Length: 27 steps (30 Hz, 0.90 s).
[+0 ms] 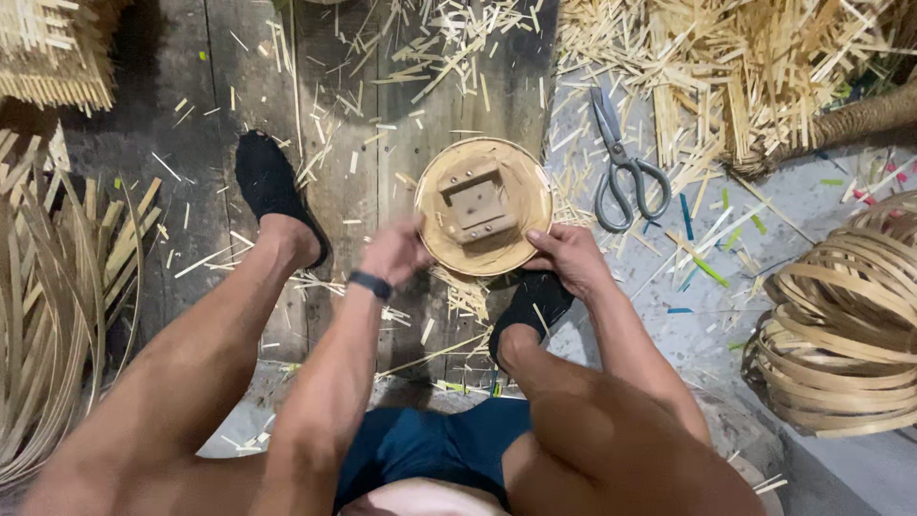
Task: The person places a woven bamboo mat over a circular wooden mold, presses it down, and trims the excess strips with shears. They repeat this process multiple times, stacking the finished circular bases.
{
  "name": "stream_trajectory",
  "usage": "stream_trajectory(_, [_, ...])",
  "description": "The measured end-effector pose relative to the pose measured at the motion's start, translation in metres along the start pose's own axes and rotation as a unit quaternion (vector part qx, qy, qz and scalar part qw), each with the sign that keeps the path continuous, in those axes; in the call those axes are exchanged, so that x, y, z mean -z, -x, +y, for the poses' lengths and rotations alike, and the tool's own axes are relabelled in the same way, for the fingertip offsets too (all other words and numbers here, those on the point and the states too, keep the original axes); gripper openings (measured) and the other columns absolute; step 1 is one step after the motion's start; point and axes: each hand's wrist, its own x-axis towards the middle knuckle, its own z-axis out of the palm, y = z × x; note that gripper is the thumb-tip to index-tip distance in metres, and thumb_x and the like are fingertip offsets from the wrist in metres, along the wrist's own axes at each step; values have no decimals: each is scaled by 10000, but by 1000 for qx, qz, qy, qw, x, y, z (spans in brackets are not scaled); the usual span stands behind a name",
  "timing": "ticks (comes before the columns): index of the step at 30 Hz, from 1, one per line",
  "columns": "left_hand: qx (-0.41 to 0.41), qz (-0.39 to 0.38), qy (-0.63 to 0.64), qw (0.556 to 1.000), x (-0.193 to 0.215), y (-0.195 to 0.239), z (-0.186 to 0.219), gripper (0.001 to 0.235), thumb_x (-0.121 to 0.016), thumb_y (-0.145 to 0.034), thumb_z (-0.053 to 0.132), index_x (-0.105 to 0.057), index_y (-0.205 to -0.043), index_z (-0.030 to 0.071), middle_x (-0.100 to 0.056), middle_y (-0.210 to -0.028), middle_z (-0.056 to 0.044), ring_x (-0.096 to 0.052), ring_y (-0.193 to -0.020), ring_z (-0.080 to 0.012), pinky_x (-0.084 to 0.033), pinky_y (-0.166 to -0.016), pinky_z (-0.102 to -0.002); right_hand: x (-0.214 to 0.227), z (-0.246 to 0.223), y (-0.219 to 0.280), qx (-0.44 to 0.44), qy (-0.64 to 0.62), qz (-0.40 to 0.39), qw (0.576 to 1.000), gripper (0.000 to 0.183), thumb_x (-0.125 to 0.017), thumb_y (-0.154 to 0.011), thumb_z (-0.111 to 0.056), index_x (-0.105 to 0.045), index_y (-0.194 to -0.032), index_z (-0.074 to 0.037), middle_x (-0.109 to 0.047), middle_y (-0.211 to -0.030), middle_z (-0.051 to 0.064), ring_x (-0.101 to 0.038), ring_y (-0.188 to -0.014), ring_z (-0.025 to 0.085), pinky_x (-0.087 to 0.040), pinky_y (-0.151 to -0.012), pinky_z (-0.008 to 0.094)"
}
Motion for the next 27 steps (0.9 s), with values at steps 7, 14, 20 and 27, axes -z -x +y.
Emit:
stream_trajectory(7, [-49, 181, -111, 976, -2, -4, -47, 278, -627, -991, 124, -673, -1233, -3, -750, -1073, -132, -740, -868, -243, -639, -740, -390, -16, 12, -13, -23, 143, 82, 986, 268, -653, -985, -194, -732, -1056, 53, -750, -853, 155, -720, -684, 212, -621, -613, 344])
stream_trajectory(14, [-72, 105, 22, 992, -13, 2, -40, 280, -574, -1006, 137, -609, -1238, -17, -726, -1121, -154, -742, -952, -283, -649, -812, -418, -18, 14, -14, 24, 2, 32, 999, 281, -688, -1043, -167, -688, -1051, 113, -722, -864, 151, -733, -709, 198, -661, -659, 330])
stream_trajectory(20, [-94, 135, 50, 985, -22, -13, -88, 242, -561, -1017, 77, -603, -1238, -12, -712, -1184, -154, -724, -1043, -291, -635, -897, -434, -29, 26, -17, 29, 61, 125, 990, 196, -655, -956, -60, -707, -1077, 85, -745, -868, 171, -737, -667, 218, -630, -553, 321])
stream_trajectory(27, [-101, 194, -21, 976, -32, -5, -76, 249, -596, -1007, 133, -648, -1202, -14, -736, -1131, -142, -748, -942, -237, -651, -805, -360, -44, 7, -5, 33, 93, 134, 986, 213, -679, -938, -78, -702, -1059, 97, -745, -893, 174, -746, -716, 236, -638, -588, 331])
